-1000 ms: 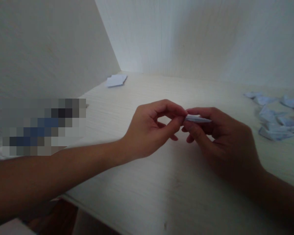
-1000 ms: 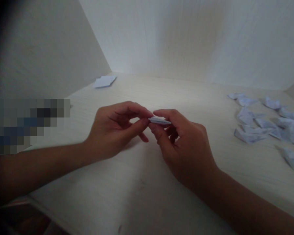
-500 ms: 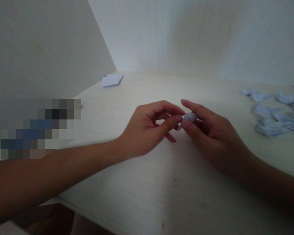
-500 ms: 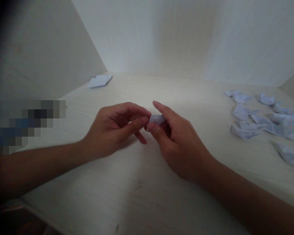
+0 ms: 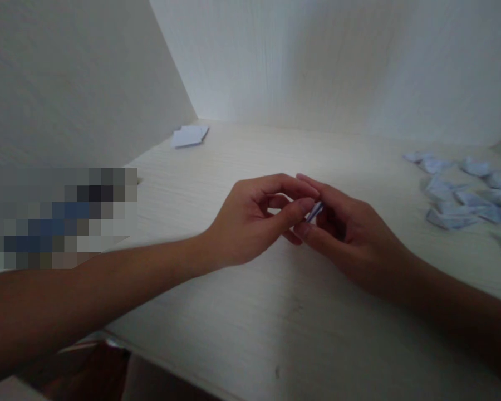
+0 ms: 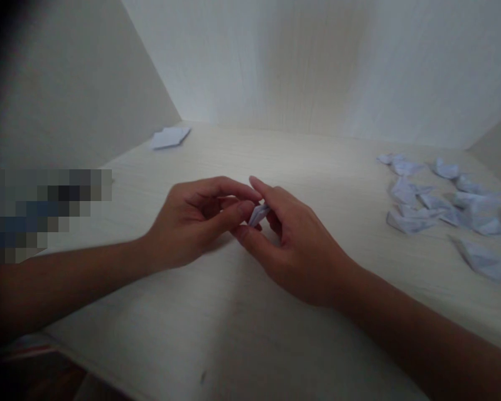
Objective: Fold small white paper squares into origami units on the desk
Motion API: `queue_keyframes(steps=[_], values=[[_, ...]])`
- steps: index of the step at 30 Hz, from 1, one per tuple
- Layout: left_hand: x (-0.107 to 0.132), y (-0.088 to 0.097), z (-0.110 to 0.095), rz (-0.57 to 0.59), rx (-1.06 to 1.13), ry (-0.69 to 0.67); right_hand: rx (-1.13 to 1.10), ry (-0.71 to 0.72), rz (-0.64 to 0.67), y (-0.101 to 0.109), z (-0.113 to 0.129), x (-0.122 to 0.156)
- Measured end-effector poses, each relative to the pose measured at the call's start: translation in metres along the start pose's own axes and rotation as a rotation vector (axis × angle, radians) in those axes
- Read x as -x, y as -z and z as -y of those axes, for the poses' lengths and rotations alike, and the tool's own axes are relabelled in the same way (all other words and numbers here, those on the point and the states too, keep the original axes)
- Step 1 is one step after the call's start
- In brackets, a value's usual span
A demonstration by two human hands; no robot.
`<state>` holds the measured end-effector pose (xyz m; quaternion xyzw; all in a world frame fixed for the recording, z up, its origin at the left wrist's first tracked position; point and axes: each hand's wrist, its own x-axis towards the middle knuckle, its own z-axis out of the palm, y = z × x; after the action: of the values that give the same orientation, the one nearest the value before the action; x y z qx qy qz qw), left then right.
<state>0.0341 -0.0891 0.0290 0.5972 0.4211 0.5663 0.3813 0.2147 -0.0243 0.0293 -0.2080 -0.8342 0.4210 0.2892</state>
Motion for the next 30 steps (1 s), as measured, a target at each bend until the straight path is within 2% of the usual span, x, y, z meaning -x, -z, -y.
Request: queue_keyframes(steps=[11,17,26,30], values=[[-0.0023,-0.0008,0.0,0.042,-0.074,-0.017,-0.007,0.008,-0.034,0.0001,-0.0057,-0.0007],[-0.001,-0.0004,-0.0001,0.014,-0.123,-0.039,-0.018,0.014,-0.004,0.0019,-0.0007,-0.0033],[0.0025,0.0,-0.0082,-0.068,-0.514,-0.177,0.179,0.119,-0.017,-0.0014,0.0013,-0.0021],[0.0026,-0.0004,-0.0064,-0.063,-0.456,-0.133,0.261,0.143,-0.015,-0.0024,0.0017,-0.0008]])
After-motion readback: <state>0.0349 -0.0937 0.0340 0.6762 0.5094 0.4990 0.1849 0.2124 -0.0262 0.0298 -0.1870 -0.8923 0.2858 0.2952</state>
